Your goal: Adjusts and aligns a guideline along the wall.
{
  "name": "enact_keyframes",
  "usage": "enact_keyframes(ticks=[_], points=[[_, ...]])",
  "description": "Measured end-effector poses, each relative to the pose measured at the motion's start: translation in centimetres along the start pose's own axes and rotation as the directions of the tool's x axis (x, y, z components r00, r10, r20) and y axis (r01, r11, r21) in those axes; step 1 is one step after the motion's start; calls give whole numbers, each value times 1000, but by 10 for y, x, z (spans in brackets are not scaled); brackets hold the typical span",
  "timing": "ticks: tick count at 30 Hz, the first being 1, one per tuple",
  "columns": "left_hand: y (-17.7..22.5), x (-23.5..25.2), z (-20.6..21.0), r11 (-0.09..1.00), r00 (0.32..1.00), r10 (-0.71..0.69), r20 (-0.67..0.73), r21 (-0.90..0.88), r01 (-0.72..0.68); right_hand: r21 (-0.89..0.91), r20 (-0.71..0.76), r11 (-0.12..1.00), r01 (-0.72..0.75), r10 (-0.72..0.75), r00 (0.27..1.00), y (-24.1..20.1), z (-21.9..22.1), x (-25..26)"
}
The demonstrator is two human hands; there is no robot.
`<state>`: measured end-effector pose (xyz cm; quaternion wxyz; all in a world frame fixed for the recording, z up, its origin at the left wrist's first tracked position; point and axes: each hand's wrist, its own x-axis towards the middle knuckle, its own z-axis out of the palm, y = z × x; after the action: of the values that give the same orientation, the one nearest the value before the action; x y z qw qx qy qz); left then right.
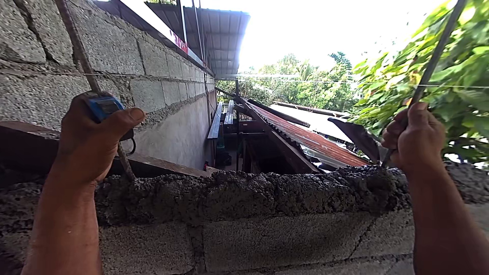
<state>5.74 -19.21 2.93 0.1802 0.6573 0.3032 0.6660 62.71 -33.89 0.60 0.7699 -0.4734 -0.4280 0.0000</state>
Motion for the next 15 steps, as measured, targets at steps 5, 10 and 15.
enact_keyframes(ticks=[5, 10, 15], points=[[0, 0, 0, 1000, 1000, -4, -1, 3, 4, 3, 3, 1000, -4, 4, 1000, 0, 0, 0], [-1, 1, -1, 1000, 1000, 1, 0, 0, -1, 7, 7, 1000, -3, 3, 1000, 1, -1, 1], [-2, 1, -1, 1000, 1000, 10, 7, -9, -10, 9, 2, 1000, -9, 8, 1000, 1, -1, 1]])
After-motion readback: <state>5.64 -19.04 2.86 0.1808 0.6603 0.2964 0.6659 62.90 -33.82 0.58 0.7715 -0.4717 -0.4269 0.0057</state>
